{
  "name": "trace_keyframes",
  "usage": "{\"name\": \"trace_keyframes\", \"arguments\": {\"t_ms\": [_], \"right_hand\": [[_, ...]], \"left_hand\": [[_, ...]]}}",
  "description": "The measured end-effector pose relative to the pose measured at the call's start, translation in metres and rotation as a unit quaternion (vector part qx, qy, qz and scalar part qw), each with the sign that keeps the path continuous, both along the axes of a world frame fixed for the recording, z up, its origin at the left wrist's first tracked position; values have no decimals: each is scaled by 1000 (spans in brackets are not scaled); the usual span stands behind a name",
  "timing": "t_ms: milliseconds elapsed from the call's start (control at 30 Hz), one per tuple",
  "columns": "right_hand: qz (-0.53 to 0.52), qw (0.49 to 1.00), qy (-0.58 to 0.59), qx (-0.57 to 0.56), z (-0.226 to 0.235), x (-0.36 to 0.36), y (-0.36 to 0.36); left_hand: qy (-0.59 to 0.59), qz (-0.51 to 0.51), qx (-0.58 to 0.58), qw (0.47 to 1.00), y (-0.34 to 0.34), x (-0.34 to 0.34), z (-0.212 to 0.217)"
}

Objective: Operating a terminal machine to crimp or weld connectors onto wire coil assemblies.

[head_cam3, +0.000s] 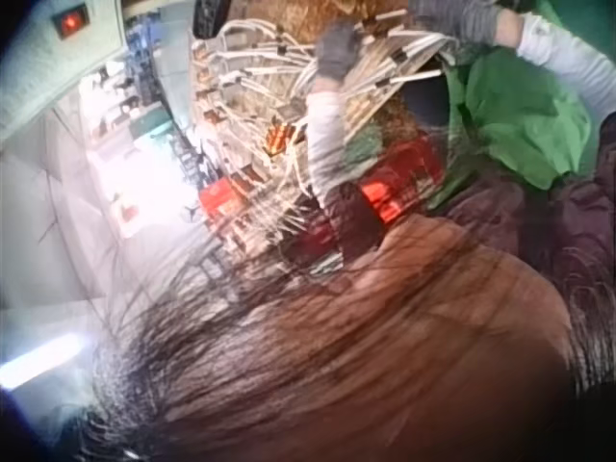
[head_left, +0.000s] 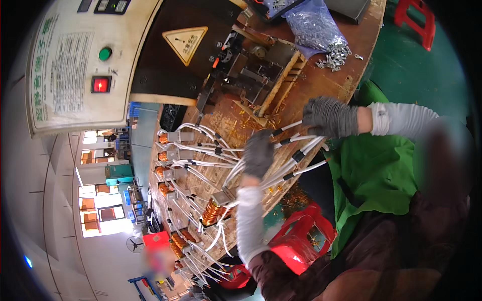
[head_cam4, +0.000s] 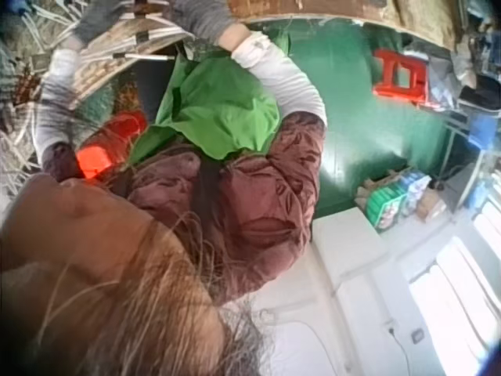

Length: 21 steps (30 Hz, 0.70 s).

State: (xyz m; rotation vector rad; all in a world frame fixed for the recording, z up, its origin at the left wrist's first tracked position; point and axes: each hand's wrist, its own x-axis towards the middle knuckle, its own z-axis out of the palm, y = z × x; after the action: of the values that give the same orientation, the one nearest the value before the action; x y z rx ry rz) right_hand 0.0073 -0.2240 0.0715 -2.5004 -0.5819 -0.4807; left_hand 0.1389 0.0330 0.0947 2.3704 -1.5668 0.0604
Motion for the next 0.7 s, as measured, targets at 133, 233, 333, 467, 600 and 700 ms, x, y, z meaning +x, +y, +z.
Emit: {"name": "trace_keyframes", "arguments": {"t_ms": [133, 233, 333, 467, 600, 700], "right_hand": [[-91, 990, -13, -110, 11, 12, -44], [-121, 982, 19, -142, 11, 19, -52], [-66, 970, -4, -234, 12, 34, -35], [-51, 954, -61, -288, 9, 46, -12], [-16, 953, 20, -302, -1, 48, -23], [2, 973, 167, -161, -11, 51, -32]], "left_hand": [[-80, -14, 142, 987, -70, -2, -36], [-29, -11, 167, 985, -78, -1, -33], [-8, 4, 135, 991, -74, 4, -21], [-1, 1, 52, 999, -73, 9, -10], [2, 3, 4, 1000, -73, 6, -7], [8, -10, -17, 1000, -72, 3, -11]]}}
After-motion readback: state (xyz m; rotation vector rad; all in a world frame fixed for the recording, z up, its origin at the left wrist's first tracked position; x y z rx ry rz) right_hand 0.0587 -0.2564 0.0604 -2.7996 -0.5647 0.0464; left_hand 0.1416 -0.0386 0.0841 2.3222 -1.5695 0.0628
